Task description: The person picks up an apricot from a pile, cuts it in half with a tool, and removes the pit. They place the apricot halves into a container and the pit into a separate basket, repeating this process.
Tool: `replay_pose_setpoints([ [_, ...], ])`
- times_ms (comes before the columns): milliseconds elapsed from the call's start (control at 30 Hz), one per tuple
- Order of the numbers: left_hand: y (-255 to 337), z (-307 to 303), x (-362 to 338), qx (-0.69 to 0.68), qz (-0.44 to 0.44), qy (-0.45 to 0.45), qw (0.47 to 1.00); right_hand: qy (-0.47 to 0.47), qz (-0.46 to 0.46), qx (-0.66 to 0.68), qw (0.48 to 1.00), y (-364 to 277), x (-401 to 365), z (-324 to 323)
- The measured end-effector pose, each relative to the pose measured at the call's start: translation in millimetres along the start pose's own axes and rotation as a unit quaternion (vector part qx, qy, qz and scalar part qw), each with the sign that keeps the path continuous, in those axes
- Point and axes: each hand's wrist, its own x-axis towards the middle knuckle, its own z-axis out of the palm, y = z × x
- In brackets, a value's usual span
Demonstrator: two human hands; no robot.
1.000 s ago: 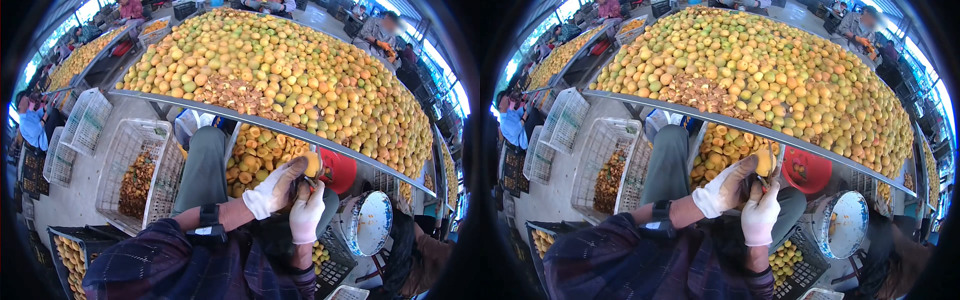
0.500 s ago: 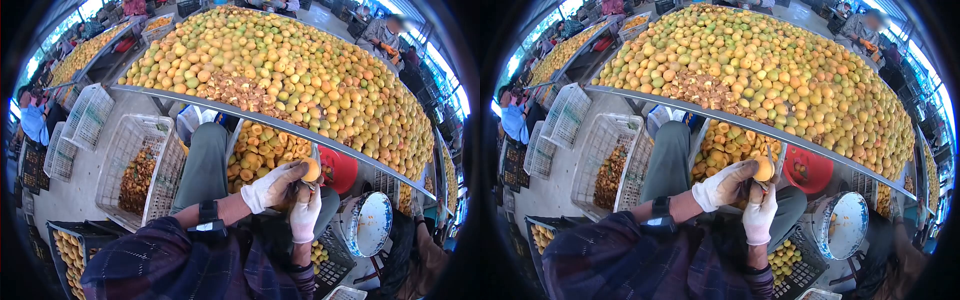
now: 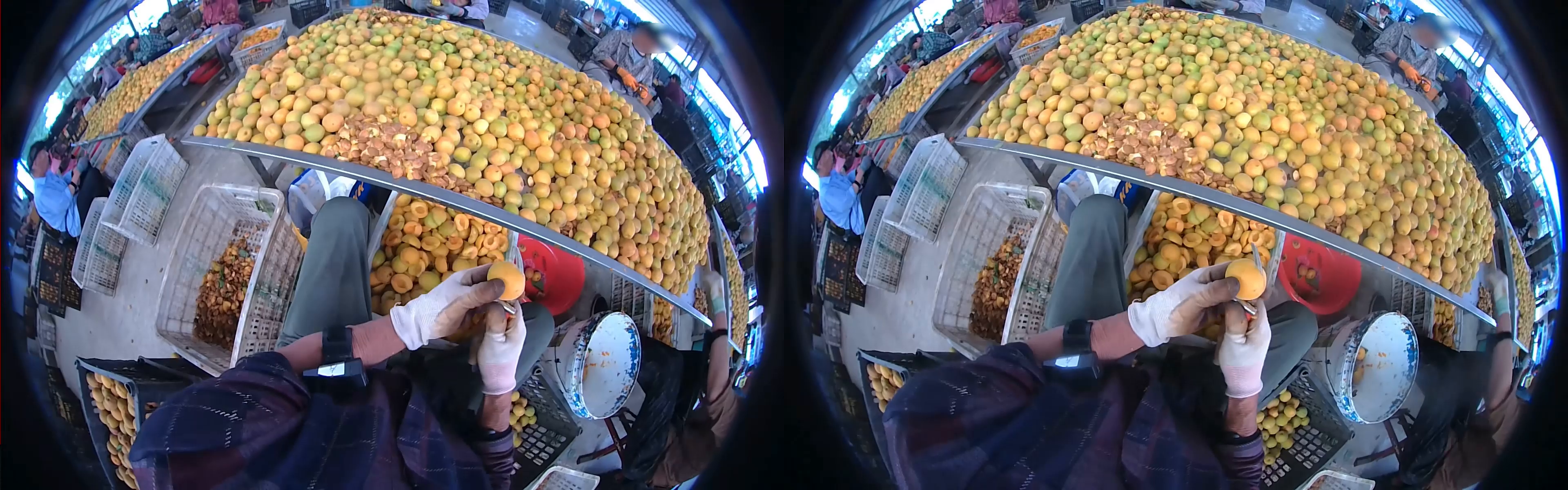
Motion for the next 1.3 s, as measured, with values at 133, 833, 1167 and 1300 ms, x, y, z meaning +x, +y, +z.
replay_pose_setpoints([
  [133,20.6,-12.2,3.5,0.145,-0.007,-0.018,0.989,-0.049,-0.034,-0.039,0.997,-14.8,2.6,-17.0],
  [833,14.2,-12.0,5.6,0.011,-0.132,-0.005,0.991,0.205,-0.262,-0.112,0.936,-60.2,30.4,-5.0],
  [1167,-2.7,-1.7,9.0,-0.156,-0.188,0.122,0.962,0.295,-0.185,0.145,0.926,-57.5,57.6,6.4],
  [1300,-6.7,-7.4,12.0,-0.245,-0.195,0.126,0.941,0.177,-0.110,0.297,0.932,-62.0,55.3,14.6],
])
